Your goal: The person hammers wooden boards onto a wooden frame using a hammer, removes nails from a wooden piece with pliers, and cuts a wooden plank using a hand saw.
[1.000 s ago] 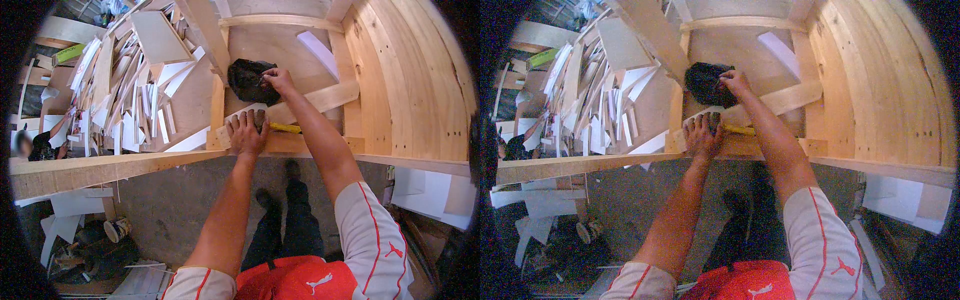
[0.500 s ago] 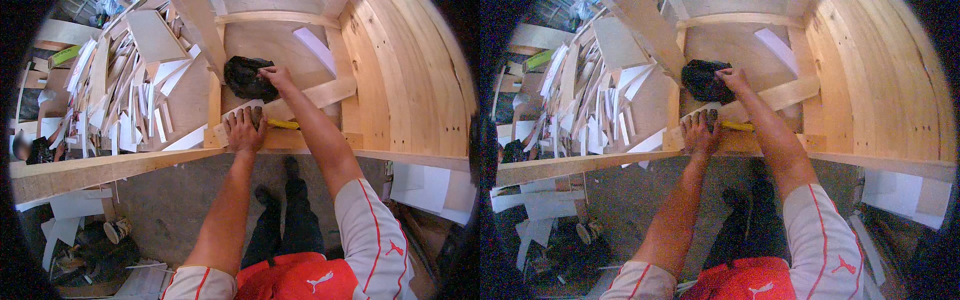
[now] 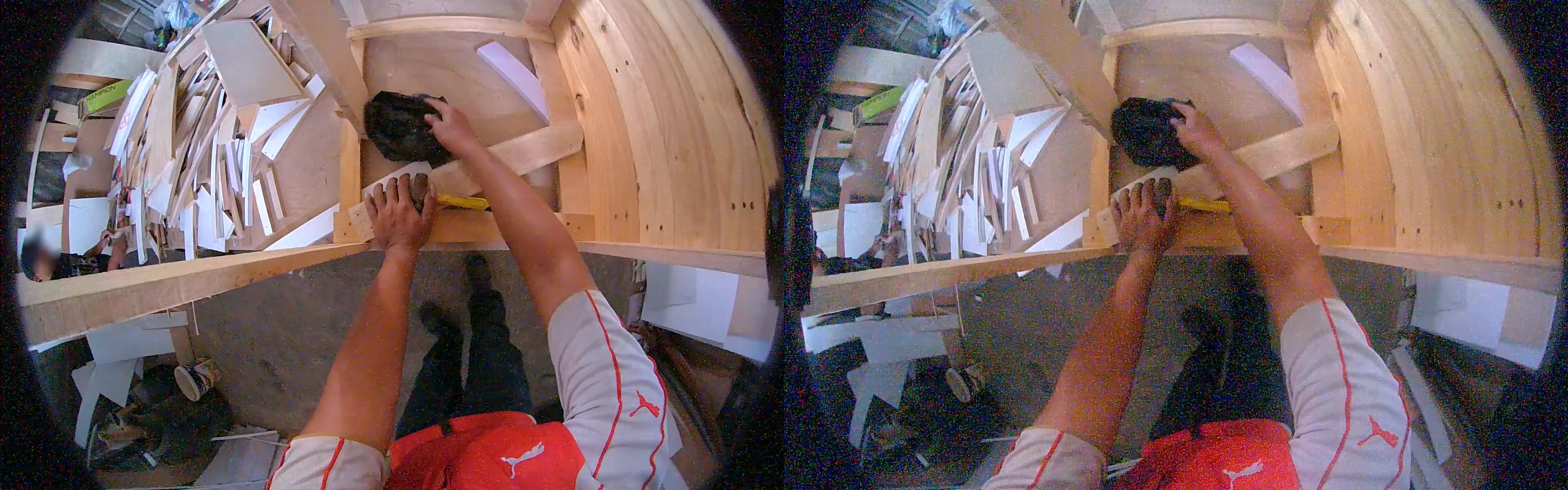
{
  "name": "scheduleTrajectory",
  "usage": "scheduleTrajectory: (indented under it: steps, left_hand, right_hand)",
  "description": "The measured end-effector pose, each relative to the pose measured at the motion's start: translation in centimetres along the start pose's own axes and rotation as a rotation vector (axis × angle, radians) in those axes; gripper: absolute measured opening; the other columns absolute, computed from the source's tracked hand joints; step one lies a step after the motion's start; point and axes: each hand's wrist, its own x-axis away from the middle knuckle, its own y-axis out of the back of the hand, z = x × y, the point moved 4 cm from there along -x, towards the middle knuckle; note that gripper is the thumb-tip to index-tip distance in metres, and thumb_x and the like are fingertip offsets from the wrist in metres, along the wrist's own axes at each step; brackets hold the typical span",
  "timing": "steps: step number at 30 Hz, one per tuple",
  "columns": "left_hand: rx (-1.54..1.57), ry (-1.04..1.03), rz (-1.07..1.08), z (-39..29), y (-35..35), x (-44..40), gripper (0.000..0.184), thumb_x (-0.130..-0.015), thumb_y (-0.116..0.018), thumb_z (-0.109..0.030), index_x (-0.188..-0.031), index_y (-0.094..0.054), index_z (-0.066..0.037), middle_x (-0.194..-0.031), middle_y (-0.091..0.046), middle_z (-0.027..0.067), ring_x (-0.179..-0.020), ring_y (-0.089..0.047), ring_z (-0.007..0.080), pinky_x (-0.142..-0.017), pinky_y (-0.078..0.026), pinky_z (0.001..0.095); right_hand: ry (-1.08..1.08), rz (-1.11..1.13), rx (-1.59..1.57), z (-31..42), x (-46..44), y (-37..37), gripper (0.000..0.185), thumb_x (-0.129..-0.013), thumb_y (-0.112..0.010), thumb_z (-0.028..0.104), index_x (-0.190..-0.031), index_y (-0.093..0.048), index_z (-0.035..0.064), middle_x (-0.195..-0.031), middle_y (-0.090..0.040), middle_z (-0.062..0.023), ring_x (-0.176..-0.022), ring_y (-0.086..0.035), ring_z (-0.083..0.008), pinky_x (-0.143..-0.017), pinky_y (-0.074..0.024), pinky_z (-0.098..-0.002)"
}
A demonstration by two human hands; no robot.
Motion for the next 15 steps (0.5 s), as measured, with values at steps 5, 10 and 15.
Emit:
scheduleTrajectory:
  steps: [5,10,15]
  left_hand:
    - [-0.017,0.018,0.035,0.2,-0.6,0.1,0.063,-0.096,-0.051,-0.061,-0.133,-0.062,-0.012,-0.132,-0.062,0.0105,-0.13,-0.051,0.0347,-0.117,-0.028,0.0577]
    - [-0.003,0.039,0.072,0.5,-0.8,0.0,0.065,-0.096,-0.05,-0.063,-0.134,-0.062,-0.012,-0.135,-0.061,0.0113,-0.132,-0.05,0.0367,-0.117,-0.028,0.0582]
    - [-0.008,0.025,0.056,0.4,-0.6,0.1,0.065,-0.096,-0.052,-0.063,-0.134,-0.062,-0.012,-0.136,-0.061,0.0121,-0.132,-0.05,0.0392,-0.117,-0.029,0.059]
  right_hand:
    - [0.023,0.126,0.366,1.1,0.6,0.3,0.022,-0.082,-0.068,0.01,-0.102,-0.077,0.0076,-0.099,-0.074,-0.0214,-0.097,-0.072,-0.0387,-0.088,-0.0568,-0.0472]
    - [0.003,0.191,0.492,1.5,0.1,-0.3,0.025,-0.08,-0.066,0.008,-0.102,-0.077,0.0097,-0.109,-0.073,-0.0191,-0.103,-0.07,-0.0387,-0.091,-0.0557,-0.0477]
    - [0.019,0.182,0.546,1.0,-0.3,-0.8,0.021,-0.084,-0.067,0.011,-0.104,-0.076,0.0097,-0.116,-0.071,-0.0186,-0.11,-0.067,-0.0385,-0.093,-0.0546,-0.0487]
